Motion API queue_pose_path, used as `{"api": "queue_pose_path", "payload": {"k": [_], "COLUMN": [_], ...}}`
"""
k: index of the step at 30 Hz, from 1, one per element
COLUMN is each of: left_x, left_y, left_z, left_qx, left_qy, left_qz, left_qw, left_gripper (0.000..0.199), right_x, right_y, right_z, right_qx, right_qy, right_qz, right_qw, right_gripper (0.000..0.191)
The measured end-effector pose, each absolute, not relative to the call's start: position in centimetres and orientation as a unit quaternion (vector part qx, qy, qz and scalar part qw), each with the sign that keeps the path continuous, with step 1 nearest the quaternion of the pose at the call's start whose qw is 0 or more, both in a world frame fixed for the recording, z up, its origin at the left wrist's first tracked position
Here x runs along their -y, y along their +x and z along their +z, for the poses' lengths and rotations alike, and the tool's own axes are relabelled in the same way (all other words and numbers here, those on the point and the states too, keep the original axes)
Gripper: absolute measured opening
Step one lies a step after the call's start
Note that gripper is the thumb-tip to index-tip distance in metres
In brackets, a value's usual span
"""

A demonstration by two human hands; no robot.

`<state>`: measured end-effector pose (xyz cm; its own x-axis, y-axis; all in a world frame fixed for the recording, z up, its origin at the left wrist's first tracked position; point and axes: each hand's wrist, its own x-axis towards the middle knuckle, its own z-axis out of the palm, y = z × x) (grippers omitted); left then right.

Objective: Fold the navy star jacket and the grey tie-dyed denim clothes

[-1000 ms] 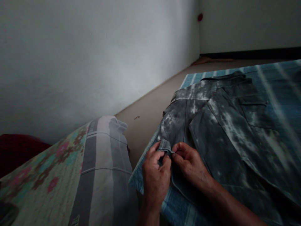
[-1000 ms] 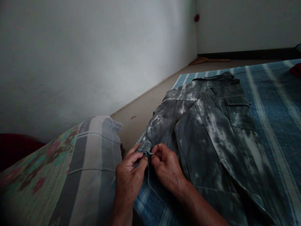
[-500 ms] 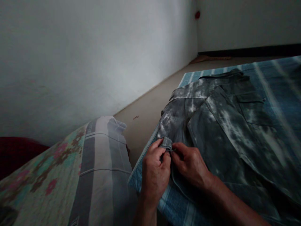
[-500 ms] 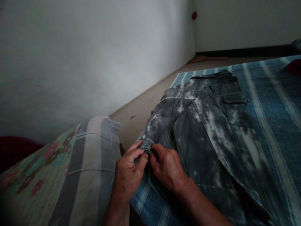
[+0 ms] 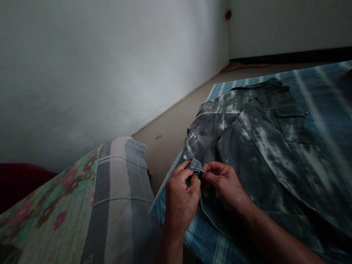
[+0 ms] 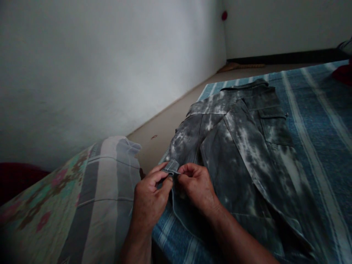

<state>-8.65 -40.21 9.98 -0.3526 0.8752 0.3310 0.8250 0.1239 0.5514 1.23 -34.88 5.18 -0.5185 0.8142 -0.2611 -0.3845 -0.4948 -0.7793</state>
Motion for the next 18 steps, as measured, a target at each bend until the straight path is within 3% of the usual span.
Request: {"api": "queue_pose_path", "payload": {"k": [10,18], "left_x": [39.8,39.4], "left_y": [-8.8,-9.7], "left_z": [9.9,10.5], "left_qx": [-0.761,-0.748], "left_qy": [0.577,0.558], "left_qz": [0.294,0.33], "left_qw": [0.029,0.138], "left_gripper": [0.021,0.022], "right_x": [34.9,34.8], "right_y": [1.2,1.3], "right_z": [5.1,5.4], "right_qx": [0.307,0.3], "right_qy": [-0.305,-0.319], "right_qz": [0.821,0.831], "right_qw": [0.371,0.342], "right_gripper": [0.013,0.016]}}
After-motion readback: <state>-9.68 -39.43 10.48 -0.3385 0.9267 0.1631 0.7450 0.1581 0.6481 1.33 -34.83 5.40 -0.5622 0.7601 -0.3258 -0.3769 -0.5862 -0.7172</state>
